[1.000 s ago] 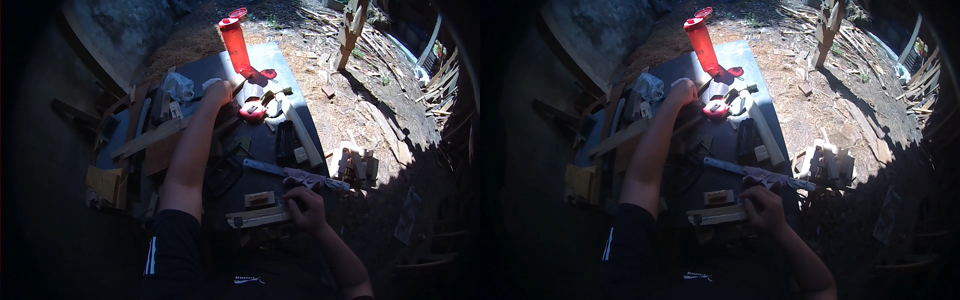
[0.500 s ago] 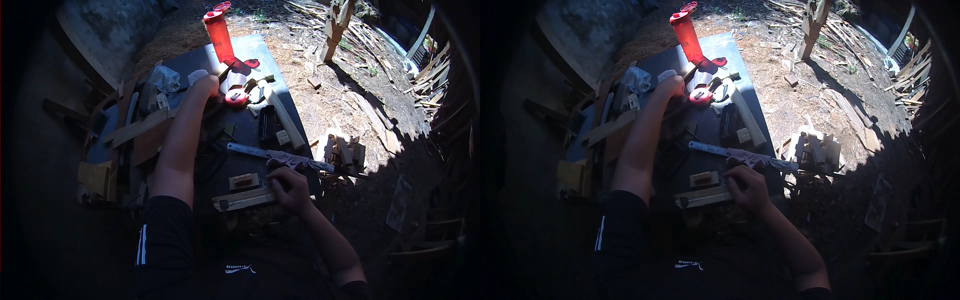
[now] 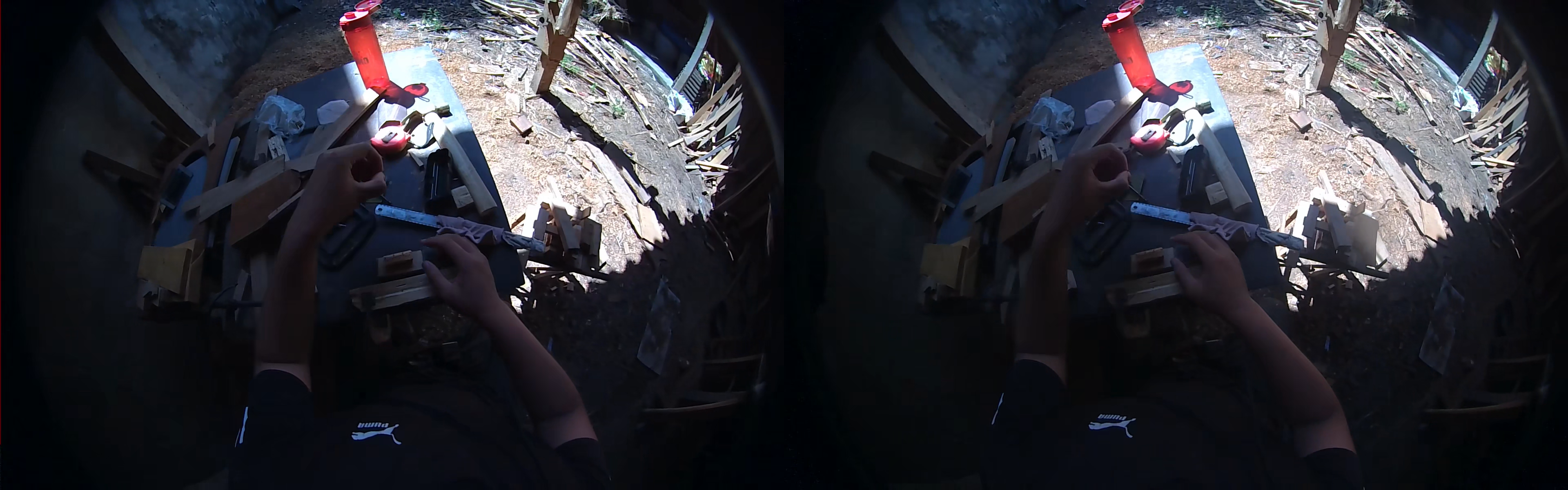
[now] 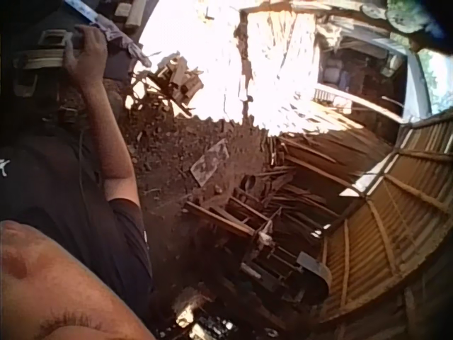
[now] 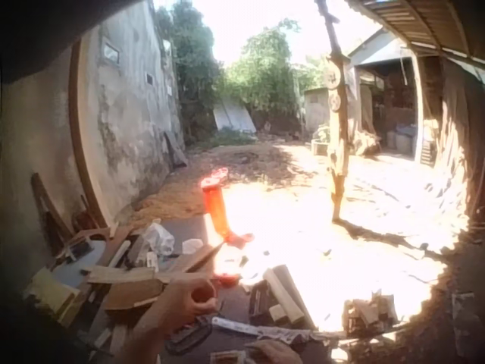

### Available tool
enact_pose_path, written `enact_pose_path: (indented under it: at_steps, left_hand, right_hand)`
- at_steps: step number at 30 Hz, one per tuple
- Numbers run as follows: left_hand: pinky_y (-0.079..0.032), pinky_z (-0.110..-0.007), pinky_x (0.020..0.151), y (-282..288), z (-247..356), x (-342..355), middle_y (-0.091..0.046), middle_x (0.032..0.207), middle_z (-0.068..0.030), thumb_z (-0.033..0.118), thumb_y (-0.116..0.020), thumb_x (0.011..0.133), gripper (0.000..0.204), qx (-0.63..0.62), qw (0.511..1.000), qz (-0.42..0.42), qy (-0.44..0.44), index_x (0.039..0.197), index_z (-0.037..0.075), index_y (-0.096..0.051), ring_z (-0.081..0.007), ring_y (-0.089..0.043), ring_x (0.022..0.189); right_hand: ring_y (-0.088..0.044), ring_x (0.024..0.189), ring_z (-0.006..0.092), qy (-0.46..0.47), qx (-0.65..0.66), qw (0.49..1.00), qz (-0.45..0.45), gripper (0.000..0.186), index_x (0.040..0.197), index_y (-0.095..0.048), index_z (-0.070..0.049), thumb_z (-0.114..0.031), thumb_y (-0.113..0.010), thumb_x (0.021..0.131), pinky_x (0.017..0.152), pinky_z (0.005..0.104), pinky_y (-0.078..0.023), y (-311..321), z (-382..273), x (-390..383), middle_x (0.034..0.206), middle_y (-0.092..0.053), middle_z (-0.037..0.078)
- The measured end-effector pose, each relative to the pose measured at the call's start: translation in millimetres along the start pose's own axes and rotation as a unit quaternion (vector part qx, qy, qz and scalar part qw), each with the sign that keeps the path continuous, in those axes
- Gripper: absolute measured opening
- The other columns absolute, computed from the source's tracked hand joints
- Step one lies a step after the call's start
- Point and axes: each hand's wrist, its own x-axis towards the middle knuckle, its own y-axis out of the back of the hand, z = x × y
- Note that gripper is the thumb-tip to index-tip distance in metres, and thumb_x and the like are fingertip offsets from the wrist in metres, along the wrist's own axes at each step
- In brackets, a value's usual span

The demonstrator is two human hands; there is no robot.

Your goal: Measure and carve small wooden pieces for assembly.

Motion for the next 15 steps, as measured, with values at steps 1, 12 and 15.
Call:
enact_pose_path:
  at_steps: [1,12,15]
  left_hand:
    - [-0.055,-0.032,0.074,-8.7,3.5,-27.2,-0.071,0.081,-0.0085,0.009,-0.075,0.083,0.017,-0.063,0.998,-0.003,0.019,0.096,-0.001,-0.071,-0.0122,-0.068,0.078]
    - [-0.053,-0.031,0.078,-44.5,-11.2,-138.4,-0.069,0.097,-0.0093,0.006,-0.072,0.09,0.022,-0.101,0.991,0.053,0.067,0.111,0.005,-0.079,-0.018,-0.068,0.086]
    - [-0.052,-0.031,0.078,-54.5,-12.2,-137.7,-0.067,0.098,-0.0098,0.006,-0.071,0.091,0.024,-0.096,0.992,0.049,0.063,0.114,0.005,-0.078,-0.0193,-0.067,0.086]
  right_hand:
    - [-0.067,0.103,0.0298,0.01,-0.044,0.999,-0.008,0.035,0.117,-0.069,-0.01,-0.019,-0.076,0.084,0.092,0.0412,-0.053,-2.6,2.7,0.4,0.108,-0.067,0.011]
    - [-0.061,0.113,0.0279,-0.006,-0.125,0.99,-0.07,0.031,0.114,-0.079,-0.023,-0.032,-0.077,0.084,0.099,0.0416,-0.05,-15.2,9.5,11.9,0.112,-0.064,0.007]
    - [-0.062,0.111,0.0271,-0.013,-0.115,0.99,-0.079,0.029,0.112,-0.079,-0.023,-0.032,-0.077,0.084,0.099,0.0406,-0.05,-15.2,14.7,15.8,0.11,-0.065,0.007]
